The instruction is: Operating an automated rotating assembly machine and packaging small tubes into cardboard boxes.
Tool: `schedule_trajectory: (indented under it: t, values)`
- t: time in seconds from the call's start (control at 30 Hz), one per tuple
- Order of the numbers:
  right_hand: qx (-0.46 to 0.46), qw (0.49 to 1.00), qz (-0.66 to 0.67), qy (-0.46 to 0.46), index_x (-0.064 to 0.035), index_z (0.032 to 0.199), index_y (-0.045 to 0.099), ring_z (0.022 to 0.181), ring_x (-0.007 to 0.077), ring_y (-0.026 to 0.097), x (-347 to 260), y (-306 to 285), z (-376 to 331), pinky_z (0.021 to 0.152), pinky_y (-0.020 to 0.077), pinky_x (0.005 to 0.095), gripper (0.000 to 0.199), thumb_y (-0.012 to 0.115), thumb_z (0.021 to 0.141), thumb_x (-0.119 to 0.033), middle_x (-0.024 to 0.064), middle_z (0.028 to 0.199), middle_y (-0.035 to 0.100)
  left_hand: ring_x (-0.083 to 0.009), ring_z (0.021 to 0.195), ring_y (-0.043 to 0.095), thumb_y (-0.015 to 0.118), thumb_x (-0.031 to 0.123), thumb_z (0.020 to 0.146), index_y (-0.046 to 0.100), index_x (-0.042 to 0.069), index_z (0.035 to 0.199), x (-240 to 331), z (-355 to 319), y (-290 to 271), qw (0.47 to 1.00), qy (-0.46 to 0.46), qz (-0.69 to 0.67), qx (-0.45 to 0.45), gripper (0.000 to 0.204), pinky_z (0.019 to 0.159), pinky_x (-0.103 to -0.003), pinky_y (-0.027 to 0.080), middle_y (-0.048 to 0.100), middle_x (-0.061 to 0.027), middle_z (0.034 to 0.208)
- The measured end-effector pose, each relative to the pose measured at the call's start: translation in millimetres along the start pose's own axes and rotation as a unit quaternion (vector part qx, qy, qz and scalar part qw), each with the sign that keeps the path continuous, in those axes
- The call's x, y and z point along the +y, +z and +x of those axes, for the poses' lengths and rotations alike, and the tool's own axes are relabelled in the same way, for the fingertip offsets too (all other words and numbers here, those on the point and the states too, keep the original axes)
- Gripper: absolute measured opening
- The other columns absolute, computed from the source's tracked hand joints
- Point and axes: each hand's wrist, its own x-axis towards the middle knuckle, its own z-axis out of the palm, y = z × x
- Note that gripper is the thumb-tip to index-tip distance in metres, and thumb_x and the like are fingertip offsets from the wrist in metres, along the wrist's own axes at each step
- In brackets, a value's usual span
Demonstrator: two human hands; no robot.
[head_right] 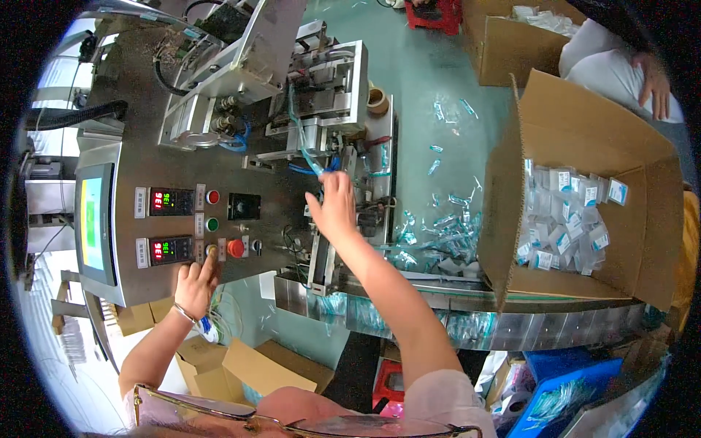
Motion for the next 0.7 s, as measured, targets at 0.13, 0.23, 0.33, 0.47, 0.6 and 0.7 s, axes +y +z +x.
schedule_trajectory:
  t: [0.13,0.23,0.33,0.47,0.6,0.7]
  values:
    - [-0.005,0.994,-0.113,0.005,-0.0072,0.100,0.043,0.093,0.0330,0.044,7,37,25,0.077,0.0360,0.0421,0.046,0.068,0.063,-0.015,0.0139,0.099,0.045,-0.0199,0.079,0.043,0.053,0.020,0.075,0.053,0.002,0.105,1,2,-3,1.000,0.017,0.011,0.019,0.035,0.072,-0.034,0.035,0.040,-0.0070,0.126]
    - [0.038,0.986,-0.162,-0.022,-0.0106,0.098,0.046,0.094,0.0295,0.045,14,44,25,0.079,0.0329,0.0425,0.044,0.069,0.061,-0.015,0.0107,0.101,0.045,-0.0193,0.076,0.043,0.055,0.021,0.074,0.054,0.002,0.104,-1,0,-2,0.999,0.033,0.029,0.030,0.035,0.068,-0.034,0.035,0.043,-0.0070,0.124]
    - [0.043,0.989,-0.143,-0.023,-0.0113,0.093,0.049,0.094,0.0281,0.045,21,50,31,0.077,0.0331,0.0409,0.036,0.067,0.062,-0.012,0.0087,0.099,0.048,-0.0176,0.073,0.043,0.056,0.023,0.074,0.055,0.004,0.101,-2,0,-6,0.998,0.031,0.042,0.048,0.033,0.066,-0.033,0.035,0.045,-0.0071,0.121]
    - [-0.001,0.994,-0.090,-0.064,-0.0103,0.089,0.051,0.085,0.0301,0.048,36,44,33,0.071,0.0376,0.0397,0.022,0.057,0.069,-0.004,0.0091,0.091,0.051,-0.0159,0.073,0.044,0.052,0.023,0.074,0.058,0.008,0.098,-3,3,-3,0.996,0.032,0.061,0.052,0.028,0.061,-0.032,0.034,0.046,-0.0085,0.118]
    - [-0.016,0.999,0.038,-0.028,-0.0088,0.095,0.049,0.081,0.0369,0.049,19,42,16,0.069,0.0412,0.0424,0.024,0.045,0.075,0.003,0.0148,0.090,0.048,-0.0165,0.070,0.045,0.054,0.021,0.073,0.058,0.006,0.097,-2,0,3,0.995,0.045,0.047,0.080,0.028,0.059,-0.032,0.035,0.048,-0.0093,0.115]
    - [-0.035,0.998,0.053,0.017,-0.0106,0.108,0.047,0.084,0.0377,0.049,24,34,-3,0.070,0.0413,0.0436,0.038,0.043,0.074,0.005,0.0168,0.094,0.046,-0.0186,0.075,0.045,0.053,0.023,0.075,0.057,0.010,0.099,1,-5,7,0.998,0.021,0.051,0.042,0.028,0.063,-0.033,0.035,0.046,-0.0099,0.117]
